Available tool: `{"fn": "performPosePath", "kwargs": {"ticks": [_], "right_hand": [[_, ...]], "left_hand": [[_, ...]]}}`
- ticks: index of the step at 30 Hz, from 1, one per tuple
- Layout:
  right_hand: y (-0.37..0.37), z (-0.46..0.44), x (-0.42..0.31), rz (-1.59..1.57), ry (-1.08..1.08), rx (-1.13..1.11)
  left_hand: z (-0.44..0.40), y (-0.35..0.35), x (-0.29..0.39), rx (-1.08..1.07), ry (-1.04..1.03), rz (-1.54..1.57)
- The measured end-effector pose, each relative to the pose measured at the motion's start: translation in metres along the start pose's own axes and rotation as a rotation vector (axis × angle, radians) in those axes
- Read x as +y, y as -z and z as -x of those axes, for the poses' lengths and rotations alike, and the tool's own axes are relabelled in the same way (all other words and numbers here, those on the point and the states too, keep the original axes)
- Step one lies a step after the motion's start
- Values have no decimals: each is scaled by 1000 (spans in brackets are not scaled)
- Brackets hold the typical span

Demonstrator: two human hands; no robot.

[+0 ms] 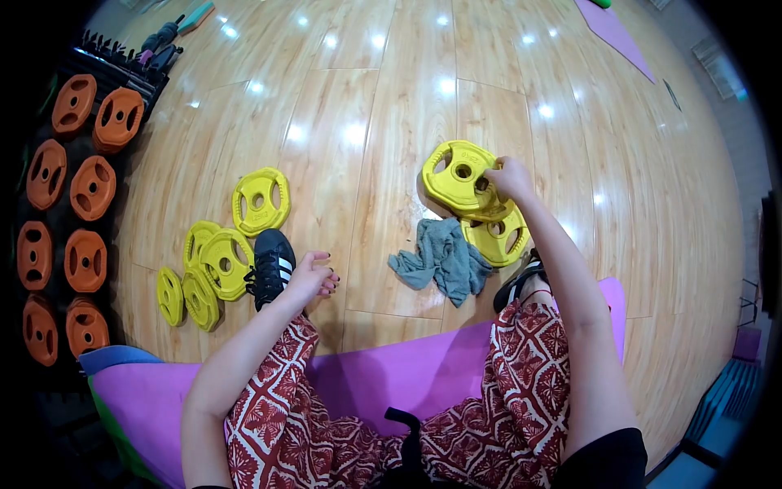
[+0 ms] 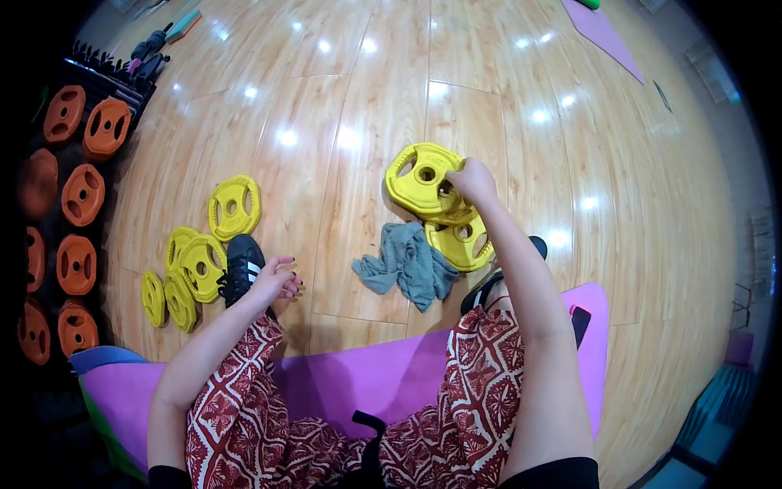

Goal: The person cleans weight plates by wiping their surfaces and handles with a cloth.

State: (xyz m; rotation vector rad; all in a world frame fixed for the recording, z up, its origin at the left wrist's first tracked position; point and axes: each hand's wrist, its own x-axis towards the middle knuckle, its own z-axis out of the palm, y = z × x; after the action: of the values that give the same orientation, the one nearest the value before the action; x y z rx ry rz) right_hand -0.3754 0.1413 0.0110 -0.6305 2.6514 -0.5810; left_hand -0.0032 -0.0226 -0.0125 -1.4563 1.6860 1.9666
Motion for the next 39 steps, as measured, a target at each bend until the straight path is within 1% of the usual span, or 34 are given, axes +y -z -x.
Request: {"fn": "performPosePath", "kwargs": {"ticks": [2,3,5,6,8,9,11,12,14,15,16,20,22,23,24,25,26,27,29,30,32,33,34,35,36,37,38,39], "right_hand": [[1,10,-1,-107,39,-25],[-3,14,0,-107,40,-25],[-20,22,0,53,299,243],[-31,29,0,52,300,244],[-52,47,-2,356,493,392],[-54,53,-6,356,498,393],[-58,63,-14,442,623,248],[-61,68,-19,441,633,244],[-68,80,-28,442,727,197],[-75,85,-29,457,772,137],[-86,86,-28,450,783,134],[-122,81,-24,463,828,57],[-122,96,-39,471,906,-54],[-125,106,-43,400,999,-30],[-124,116,-53,402,1005,-29],[-120,126,-65,371,1006,-157],[-119,131,-77,345,1010,-279],[-124,135,-85,351,1021,-278],[-130,141,-95,314,1012,-325],[-143,138,-93,322,1024,-326],[-176,129,-86,185,1121,-392],[-169,131,-90,137,1088,-400],[-157,133,-98,141,1093,-401],[-145,135,-105,123,1033,-440],[-140,135,-108,104,968,-480],[-144,132,-103,107,960,-487],[-152,128,-93,-73,870,-576],[-158,125,-84,-162,819,-624]], "left_hand": [[-3,1,-4,-13,-5,-23],[-4,0,-5,-27,-9,-45],[-5,-1,-7,-47,-2,-67],[-5,0,-7,-67,3,-89],[-5,-1,-5,-73,22,-101],[-4,-2,-4,-80,45,-112],[-7,-1,-7,-81,34,-78],[-7,-2,-7,-85,25,-49],[-7,0,-8,-72,16,-32],[-8,2,-10,-88,-21,-36],[-10,4,-12,-104,-59,-41],[-16,12,-10,1,-132,-94],[-21,19,-12,46,-132,-81],[-25,21,-14,68,-164,-118],[-31,23,-14,91,-199,-152],[-34,25,-11,97,-200,-144],[-39,26,-5,260,-366,-401],[-45,29,3,422,-522,-664],[-48,30,42,520,-342,-558],[-60,34,51,529,-341,-546],[-85,44,59,686,-385,-625],[-96,44,60,694,-385,-620],[-103,41,63,694,-245,-639],[-109,38,64,686,-105,-657],[-104,34,66,682,-102,-657],[-92,30,69,700,-91,-662],[-84,25,67,714,-75,-665],[-86,27,62,704,-65,-663]]}}
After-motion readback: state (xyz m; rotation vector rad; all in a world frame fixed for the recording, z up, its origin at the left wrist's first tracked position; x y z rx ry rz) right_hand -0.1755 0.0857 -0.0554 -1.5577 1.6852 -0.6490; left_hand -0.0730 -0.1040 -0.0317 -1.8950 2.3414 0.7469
